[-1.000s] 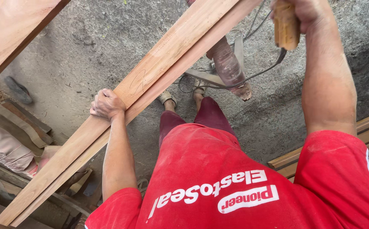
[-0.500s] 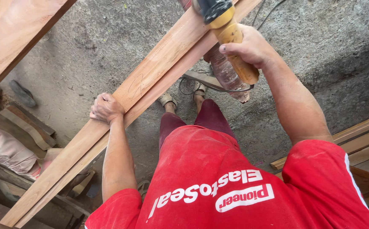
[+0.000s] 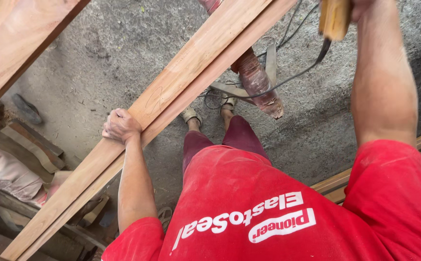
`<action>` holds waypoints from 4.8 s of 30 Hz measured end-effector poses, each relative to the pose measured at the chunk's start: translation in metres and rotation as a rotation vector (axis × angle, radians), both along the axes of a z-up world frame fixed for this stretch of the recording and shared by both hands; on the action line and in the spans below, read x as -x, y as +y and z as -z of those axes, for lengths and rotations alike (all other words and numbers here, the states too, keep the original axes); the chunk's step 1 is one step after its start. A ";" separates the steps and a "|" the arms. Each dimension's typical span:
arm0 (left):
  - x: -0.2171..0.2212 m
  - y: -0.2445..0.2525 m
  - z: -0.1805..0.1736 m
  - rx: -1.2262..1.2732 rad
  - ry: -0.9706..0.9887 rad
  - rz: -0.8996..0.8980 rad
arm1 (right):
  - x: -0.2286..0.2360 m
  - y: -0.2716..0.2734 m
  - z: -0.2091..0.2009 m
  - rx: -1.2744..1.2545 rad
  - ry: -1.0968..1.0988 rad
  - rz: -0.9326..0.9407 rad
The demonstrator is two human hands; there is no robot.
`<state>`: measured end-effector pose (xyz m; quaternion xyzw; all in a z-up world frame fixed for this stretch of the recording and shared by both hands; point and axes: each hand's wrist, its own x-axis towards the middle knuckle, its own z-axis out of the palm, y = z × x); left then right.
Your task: The person uses an electric sander to smooth the surface of a long wooden plank resting on a workbench. They move the sander back and forth along the plank's length, repositioning the wood as needed to cover different sections.
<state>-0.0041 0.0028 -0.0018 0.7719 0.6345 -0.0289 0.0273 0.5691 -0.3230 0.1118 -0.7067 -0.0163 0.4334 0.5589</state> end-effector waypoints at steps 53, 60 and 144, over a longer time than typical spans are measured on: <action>0.233 0.051 0.004 -0.189 -0.282 0.048 | 0.532 0.158 -0.010 0.130 -0.116 -0.810; 0.242 0.046 0.001 -0.113 -0.219 0.016 | 0.470 0.128 -0.016 0.090 0.069 -0.463; 0.263 0.065 0.016 -0.117 -0.141 0.008 | 0.459 0.123 -0.016 0.075 0.109 -0.229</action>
